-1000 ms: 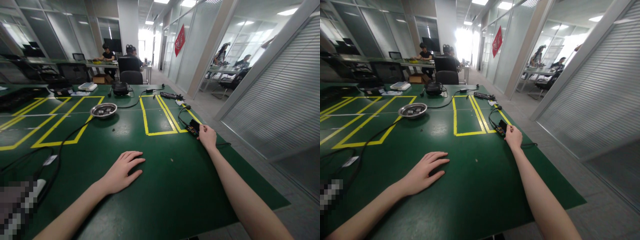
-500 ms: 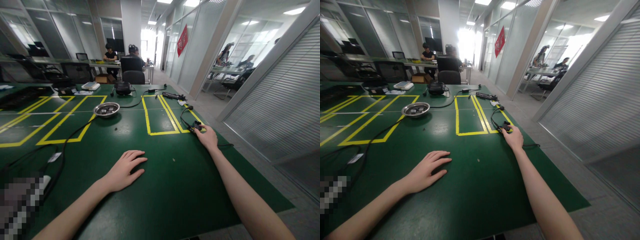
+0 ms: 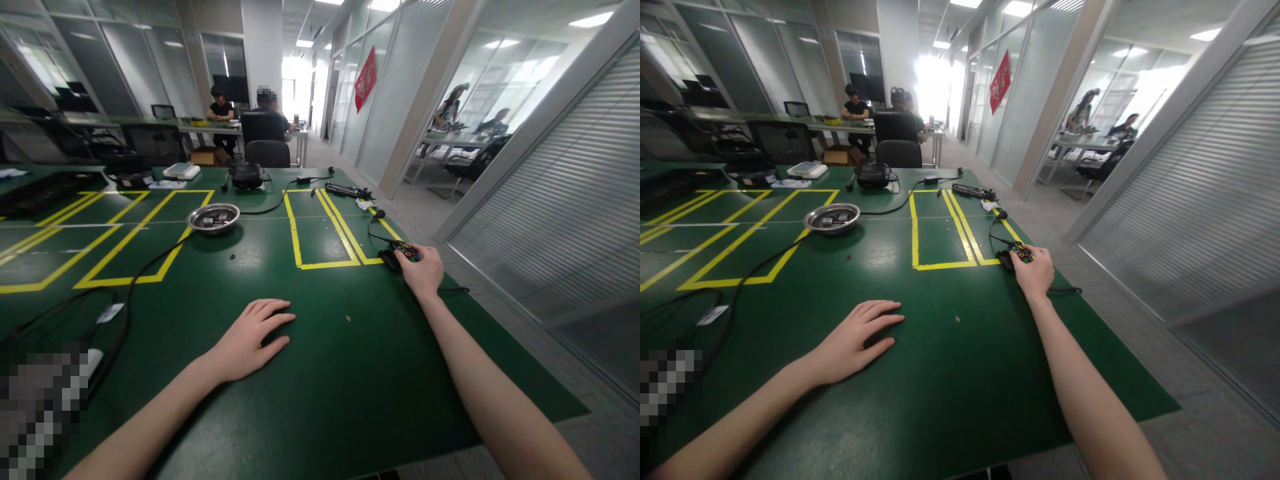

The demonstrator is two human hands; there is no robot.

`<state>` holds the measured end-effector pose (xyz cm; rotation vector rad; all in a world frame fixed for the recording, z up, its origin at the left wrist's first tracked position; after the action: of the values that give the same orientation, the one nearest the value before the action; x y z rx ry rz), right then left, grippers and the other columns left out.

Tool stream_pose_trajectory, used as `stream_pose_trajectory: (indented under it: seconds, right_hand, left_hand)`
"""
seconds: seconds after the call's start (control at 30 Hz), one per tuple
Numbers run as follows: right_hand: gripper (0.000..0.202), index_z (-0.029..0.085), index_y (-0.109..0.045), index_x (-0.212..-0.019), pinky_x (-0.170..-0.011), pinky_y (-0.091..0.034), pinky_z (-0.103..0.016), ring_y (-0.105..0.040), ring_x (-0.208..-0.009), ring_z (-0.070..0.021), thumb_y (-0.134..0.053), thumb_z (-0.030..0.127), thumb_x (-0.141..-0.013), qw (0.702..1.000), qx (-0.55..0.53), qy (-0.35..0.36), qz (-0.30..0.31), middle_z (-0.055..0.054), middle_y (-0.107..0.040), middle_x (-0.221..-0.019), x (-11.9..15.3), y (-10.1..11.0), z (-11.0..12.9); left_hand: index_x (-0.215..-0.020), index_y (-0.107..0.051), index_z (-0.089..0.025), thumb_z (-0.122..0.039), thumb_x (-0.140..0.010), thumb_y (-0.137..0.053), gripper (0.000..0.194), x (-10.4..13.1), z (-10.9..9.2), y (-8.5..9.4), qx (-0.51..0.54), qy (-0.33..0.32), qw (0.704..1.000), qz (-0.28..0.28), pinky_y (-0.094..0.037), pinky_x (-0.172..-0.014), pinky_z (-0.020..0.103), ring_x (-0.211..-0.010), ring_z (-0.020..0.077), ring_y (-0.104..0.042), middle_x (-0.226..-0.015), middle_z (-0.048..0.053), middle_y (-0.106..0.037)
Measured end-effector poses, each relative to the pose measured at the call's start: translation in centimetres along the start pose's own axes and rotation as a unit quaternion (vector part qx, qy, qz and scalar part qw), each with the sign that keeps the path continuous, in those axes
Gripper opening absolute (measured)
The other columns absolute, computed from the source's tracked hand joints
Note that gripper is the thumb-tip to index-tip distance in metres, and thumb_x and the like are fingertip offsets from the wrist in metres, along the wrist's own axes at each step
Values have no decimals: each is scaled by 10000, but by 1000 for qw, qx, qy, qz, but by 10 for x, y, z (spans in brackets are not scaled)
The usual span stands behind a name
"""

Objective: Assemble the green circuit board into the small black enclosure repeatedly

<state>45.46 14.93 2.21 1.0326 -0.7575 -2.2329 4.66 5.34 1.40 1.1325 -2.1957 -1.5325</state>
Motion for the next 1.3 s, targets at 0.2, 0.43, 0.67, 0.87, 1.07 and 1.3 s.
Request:
stream_pose_trajectory:
  seconds: [0.2, 0.43, 0.67, 0.87, 1.07, 1.3]
  right_hand:
    - [431, 211, -795, -1115, -827, -569, -428, -710, -999, -343, -678, 493, -811, 994, 57, -11, 93, -140, -739, -1175, 2, -17, -9]
    - [326, 218, -769, -1100, -903, -587, -422, -727, -1042, -296, -690, 383, -830, 966, -38, 139, 213, -95, -774, -1147, 59, -31, 59]
    - [344, 206, -738, -1150, -919, -596, -318, -754, -1041, -223, -780, 280, -817, 713, -296, 454, 445, -90, -775, -1150, 208, -5, 177]
    - [356, 223, -701, -1229, -856, -600, -269, -755, -1031, -196, -736, 311, -885, 676, -303, 513, 434, -86, -757, -1198, 224, 9, 183]
    - [293, 205, -694, -1160, -790, -589, -276, -734, -952, -192, -733, 355, -912, 733, -309, 475, 375, -97, -728, -1111, 194, 7, 176]
    - [387, 208, -733, -1022, -689, -540, -282, -728, -802, -205, -787, 548, -845, 817, -199, 429, 329, -61, -752, -926, 167, -7, 161]
  left_hand:
    - [-1344, -671, -272, -307, -1007, -607, 344, 0, -1, 1, -2, -4, 1000, -6, -465, -1152, 537, -1351, 300, -556, -1450, 97, -625]
    - [-1350, -666, -277, -310, -1013, -596, 345, 0, -1, 1, 0, -3, 1000, -5, -458, -1158, 537, -1350, 298, -560, -1447, 96, -629]
    - [-1430, -585, -247, -477, -894, -730, 602, 1, -14, 13, 10, -29, 998, -56, -460, -1129, 527, -1314, 339, -566, -1430, 152, -613]
    - [-1247, -663, -224, -599, -768, -820, 629, -1, -23, 10, 37, -44, 998, -9, -529, -1015, 460, -1116, 307, -640, -1195, 120, -700]
    - [-1169, -656, -212, -518, -798, -820, 508, 0, -17, 9, 30, -23, 999, -23, -529, -1044, 476, -1210, 321, -628, -1296, 142, -682]
    - [-1362, -626, -206, -525, -786, -820, 687, 2, -9, 3, -41, 14, 999, -10, -439, -1122, 567, -1336, 385, -534, -1468, 175, -580]
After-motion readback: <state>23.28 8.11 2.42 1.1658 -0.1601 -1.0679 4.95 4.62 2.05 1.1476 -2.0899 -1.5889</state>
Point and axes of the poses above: each hand's wrist, its own x-axis away from the middle knuckle, its own y-axis out of the back of the hand, z = x × y, the point moved 8 cm from there along -x, towards the middle knuckle
